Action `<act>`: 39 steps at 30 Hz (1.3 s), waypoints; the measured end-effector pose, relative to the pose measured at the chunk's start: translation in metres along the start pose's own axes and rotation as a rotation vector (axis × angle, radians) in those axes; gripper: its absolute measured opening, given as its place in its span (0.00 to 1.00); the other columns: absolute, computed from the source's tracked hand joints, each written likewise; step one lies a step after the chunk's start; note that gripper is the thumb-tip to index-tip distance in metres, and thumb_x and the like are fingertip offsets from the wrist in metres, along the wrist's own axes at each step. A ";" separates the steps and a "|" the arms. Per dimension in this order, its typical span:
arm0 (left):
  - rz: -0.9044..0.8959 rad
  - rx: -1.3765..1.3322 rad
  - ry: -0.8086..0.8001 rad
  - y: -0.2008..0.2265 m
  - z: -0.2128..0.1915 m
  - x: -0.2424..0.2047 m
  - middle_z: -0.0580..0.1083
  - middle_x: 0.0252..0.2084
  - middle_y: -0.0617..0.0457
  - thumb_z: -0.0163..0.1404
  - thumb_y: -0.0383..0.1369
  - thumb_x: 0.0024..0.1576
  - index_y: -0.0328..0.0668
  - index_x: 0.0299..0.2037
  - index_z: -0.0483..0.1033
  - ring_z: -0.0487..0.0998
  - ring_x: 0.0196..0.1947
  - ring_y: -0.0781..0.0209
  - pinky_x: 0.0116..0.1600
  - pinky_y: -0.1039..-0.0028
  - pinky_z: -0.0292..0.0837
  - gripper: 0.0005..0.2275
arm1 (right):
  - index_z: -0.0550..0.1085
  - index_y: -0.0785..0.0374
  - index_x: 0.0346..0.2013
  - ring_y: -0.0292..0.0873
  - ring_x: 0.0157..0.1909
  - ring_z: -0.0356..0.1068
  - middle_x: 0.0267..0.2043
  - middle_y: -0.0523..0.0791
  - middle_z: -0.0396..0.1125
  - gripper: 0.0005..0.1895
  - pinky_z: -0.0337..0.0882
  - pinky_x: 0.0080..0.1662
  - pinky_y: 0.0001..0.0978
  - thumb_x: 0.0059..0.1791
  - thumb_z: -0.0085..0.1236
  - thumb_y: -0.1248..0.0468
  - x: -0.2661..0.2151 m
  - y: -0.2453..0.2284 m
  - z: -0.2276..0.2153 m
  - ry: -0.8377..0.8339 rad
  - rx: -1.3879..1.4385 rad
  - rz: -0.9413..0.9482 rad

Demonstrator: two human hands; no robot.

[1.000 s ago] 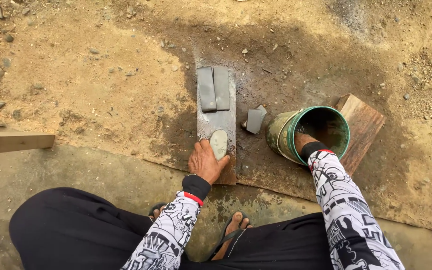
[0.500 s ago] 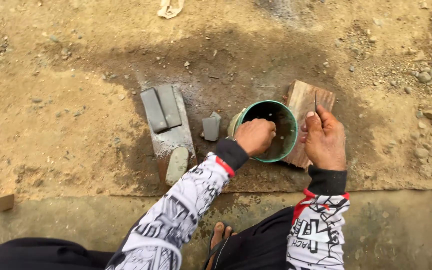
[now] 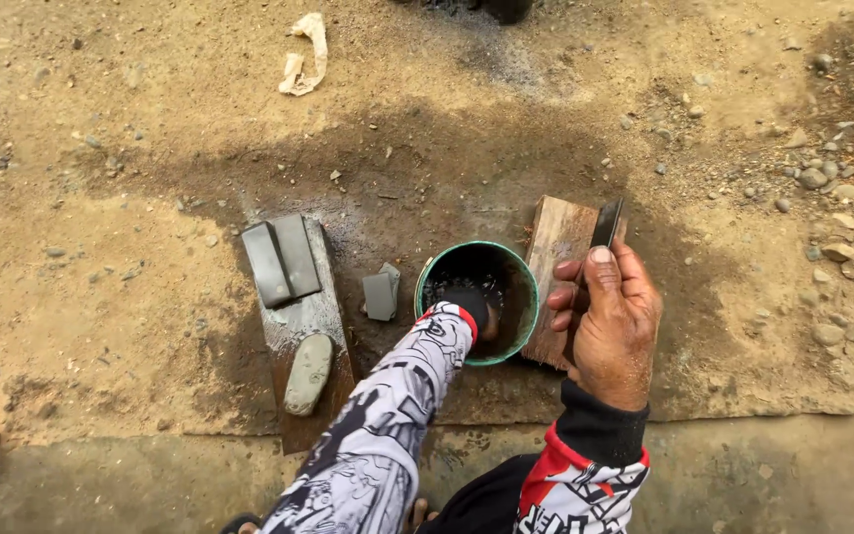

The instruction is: Sanding and shaping small components using wet sandpaper on a wooden block.

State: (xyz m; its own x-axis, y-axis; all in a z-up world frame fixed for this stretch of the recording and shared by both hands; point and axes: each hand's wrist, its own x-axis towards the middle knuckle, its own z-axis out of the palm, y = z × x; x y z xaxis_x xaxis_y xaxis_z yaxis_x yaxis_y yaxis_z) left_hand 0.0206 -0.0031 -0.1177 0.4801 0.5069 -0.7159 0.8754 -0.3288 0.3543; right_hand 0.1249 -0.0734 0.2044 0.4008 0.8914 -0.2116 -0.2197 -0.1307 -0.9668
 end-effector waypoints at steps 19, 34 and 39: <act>0.099 0.160 0.482 -0.151 0.083 -0.330 0.49 0.76 0.37 0.33 0.62 0.61 0.33 0.73 0.49 0.44 0.76 0.39 0.74 0.51 0.33 0.41 | 0.70 0.66 0.63 0.35 0.28 0.69 0.39 0.46 0.72 0.17 0.68 0.27 0.25 0.64 0.51 0.59 0.025 0.030 0.020 -0.195 -0.009 -0.004; 0.060 0.225 0.479 -0.155 0.078 -0.310 0.46 0.78 0.37 0.32 0.68 0.59 0.34 0.75 0.45 0.43 0.78 0.39 0.76 0.50 0.34 0.46 | 0.68 0.67 0.69 0.33 0.30 0.68 0.39 0.44 0.71 0.21 0.66 0.29 0.21 0.63 0.51 0.59 0.010 0.028 0.078 -0.288 -0.069 -0.046; -0.493 -0.266 0.972 -0.177 0.041 -0.253 0.39 0.78 0.24 0.40 0.64 0.62 0.29 0.78 0.40 0.38 0.77 0.29 0.73 0.45 0.30 0.47 | 0.68 0.67 0.69 0.32 0.29 0.68 0.37 0.43 0.71 0.22 0.65 0.28 0.20 0.61 0.52 0.60 -0.002 0.035 0.097 -0.352 -0.131 -0.015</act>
State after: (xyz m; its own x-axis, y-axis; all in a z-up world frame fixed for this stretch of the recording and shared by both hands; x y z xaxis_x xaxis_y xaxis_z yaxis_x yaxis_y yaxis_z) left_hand -0.2579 -0.1060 -0.0234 -0.1840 0.9796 -0.0806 0.9102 0.2008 0.3623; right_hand 0.0304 -0.0379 0.1844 0.0678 0.9852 -0.1576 -0.0911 -0.1511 -0.9843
